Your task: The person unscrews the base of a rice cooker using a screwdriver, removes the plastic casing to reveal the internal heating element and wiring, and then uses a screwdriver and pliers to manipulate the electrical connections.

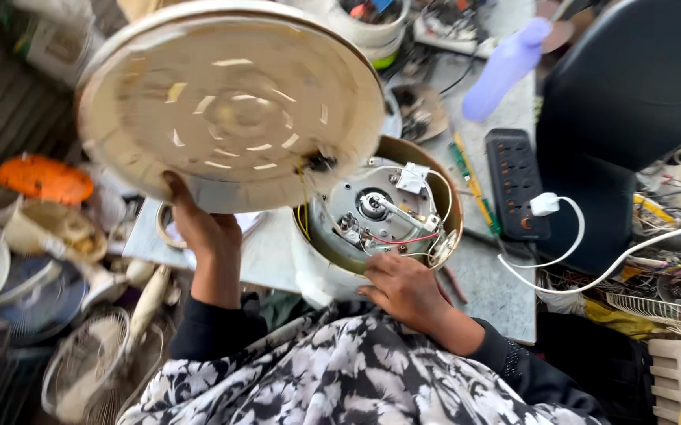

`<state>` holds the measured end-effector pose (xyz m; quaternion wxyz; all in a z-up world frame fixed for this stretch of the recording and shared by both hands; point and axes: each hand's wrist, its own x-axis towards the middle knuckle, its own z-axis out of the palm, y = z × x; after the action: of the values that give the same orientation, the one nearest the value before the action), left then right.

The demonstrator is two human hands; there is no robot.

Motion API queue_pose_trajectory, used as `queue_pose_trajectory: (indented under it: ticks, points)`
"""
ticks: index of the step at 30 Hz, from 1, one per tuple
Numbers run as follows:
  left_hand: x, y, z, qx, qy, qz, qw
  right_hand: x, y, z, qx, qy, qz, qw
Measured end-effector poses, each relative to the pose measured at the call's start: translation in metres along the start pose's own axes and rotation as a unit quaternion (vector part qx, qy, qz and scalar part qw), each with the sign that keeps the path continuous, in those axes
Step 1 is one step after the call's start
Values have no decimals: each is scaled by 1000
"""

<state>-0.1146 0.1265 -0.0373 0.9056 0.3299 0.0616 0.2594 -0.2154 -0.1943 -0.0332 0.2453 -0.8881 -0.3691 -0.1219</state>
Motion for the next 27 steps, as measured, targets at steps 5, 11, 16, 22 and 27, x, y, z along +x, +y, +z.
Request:
queue_pose_trajectory:
  ticks: [5, 11, 16, 22, 27]
  points:
    - [-23, -1, -39, 12, 12, -64, 998, -15, -2, 25, -16, -83, -25, 996]
    - [-46, 28, -43, 2, 16, -143, 990, -16, -2, 16, 75, -86, 7, 993]
    - [-66, 45, -39, 46, -24, -112, 992, -55, 9, -15, 140, 64, 115, 981]
    - [-80, 42, -57, 171, -7, -71, 983, -141, 95, 28, 160, 212, 406, 875]
    - [-84, 37, -68, 178, -42, -40, 982, -193, 139, 103, -157, 53, 338, 926]
